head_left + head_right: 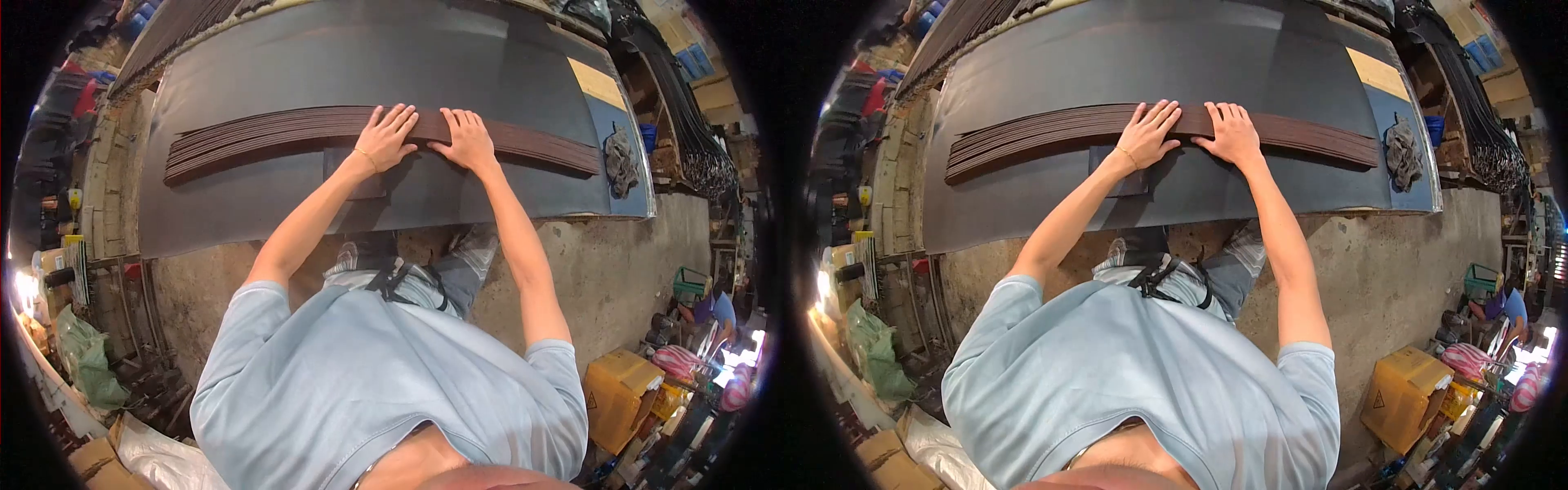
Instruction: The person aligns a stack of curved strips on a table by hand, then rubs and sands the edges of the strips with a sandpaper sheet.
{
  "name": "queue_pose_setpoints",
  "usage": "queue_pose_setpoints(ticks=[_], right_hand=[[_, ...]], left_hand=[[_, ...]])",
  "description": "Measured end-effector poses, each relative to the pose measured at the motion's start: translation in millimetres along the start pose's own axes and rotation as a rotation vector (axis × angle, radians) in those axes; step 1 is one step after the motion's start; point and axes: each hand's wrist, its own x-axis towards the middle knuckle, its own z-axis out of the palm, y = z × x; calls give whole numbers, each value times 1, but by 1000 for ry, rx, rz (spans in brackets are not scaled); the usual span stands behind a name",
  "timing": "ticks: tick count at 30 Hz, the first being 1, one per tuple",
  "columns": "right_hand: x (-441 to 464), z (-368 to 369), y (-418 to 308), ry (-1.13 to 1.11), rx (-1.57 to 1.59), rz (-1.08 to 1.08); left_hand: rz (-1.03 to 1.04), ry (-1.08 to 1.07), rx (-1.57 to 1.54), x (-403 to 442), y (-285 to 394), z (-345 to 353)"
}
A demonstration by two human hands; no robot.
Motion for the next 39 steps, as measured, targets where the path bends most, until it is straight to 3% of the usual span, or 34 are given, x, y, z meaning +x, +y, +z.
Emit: queue_pose_setpoints(ticks=[2,3,4,7,14,17,19,22,26,29,32,34,36,39], right_hand=[[-5,4,1,59,-22,-9],[-3,2,4,61,-26,-5],[-2,-2,3,-3,-21,23],[0,-9,1,-93,43,51],[6,-7,-14,-69,32,66],[6,11,-49,-87,28,-150],[0,19,-55,-53,20,-116],[3,17,-42,-90,21,-180],[5,8,1,-14,-7,-17],[4,6,5,-90,31,-29],[6,8,4,-55,19,-32],[4,10,3,-26,18,-41],[5,10,3,-41,9,-31],[5,10,4,-41,17,-34]], left_hand=[[-250,-159,17,3,-14,-32],[-295,-86,-9,-5,-31,-30],[-333,-177,-38,-13,-43,-36],[-184,-131,-134,-37,-59,-36],[-185,-95,-21,-47,-39,-24],[-208,-106,38,-45,-37,-23],[-207,-95,39,-50,-34,-23],[-209,-83,21,-54,-28,-28],[-232,-155,36,-43,-34,-30],[-258,-188,7,-46,-28,-35],[-284,-15,21,-63,3,-60],[-219,-134,-219,-96,30,-83],[-276,-250,-234,-130,37,-73],[-288,-213,-158,-129,42,-59]])
